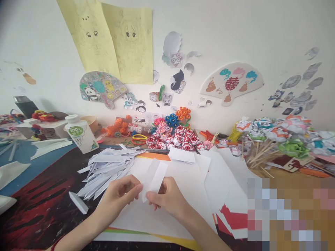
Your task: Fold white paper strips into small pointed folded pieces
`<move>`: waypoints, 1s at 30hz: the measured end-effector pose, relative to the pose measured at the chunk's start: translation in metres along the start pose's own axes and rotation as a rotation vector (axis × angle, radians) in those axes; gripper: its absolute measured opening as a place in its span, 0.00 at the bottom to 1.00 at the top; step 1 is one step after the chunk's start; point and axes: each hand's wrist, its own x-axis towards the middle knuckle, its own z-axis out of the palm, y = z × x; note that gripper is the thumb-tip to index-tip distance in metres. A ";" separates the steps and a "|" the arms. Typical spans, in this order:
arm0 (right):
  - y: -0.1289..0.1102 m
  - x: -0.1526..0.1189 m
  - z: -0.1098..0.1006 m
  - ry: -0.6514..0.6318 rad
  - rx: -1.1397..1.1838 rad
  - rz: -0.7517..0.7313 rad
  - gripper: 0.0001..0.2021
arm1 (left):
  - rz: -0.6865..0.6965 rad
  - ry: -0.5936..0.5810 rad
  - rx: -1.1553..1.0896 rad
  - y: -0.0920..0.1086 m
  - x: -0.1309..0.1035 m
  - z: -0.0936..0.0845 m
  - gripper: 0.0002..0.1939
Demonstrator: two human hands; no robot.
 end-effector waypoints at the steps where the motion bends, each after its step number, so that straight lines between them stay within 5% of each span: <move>1: 0.001 0.000 0.000 0.014 0.015 -0.018 0.08 | -0.007 0.002 0.001 0.000 0.000 0.000 0.14; 9: -0.005 -0.001 -0.001 0.197 0.040 -0.051 0.14 | 0.017 -0.115 0.060 -0.002 -0.002 0.003 0.13; 17: 0.006 -0.002 0.003 -0.034 -0.172 -0.005 0.13 | 0.056 0.071 0.129 -0.002 0.002 0.001 0.07; 20: 0.008 -0.003 0.005 -0.025 -0.270 -0.030 0.13 | 0.095 0.115 0.237 -0.005 0.001 0.001 0.07; 25: 0.010 -0.001 0.007 0.100 -0.471 -0.086 0.20 | 0.389 0.298 0.612 -0.018 -0.003 0.004 0.06; 30: 0.011 0.001 0.006 0.140 -0.521 -0.112 0.22 | 0.654 0.308 0.755 -0.022 -0.005 0.004 0.07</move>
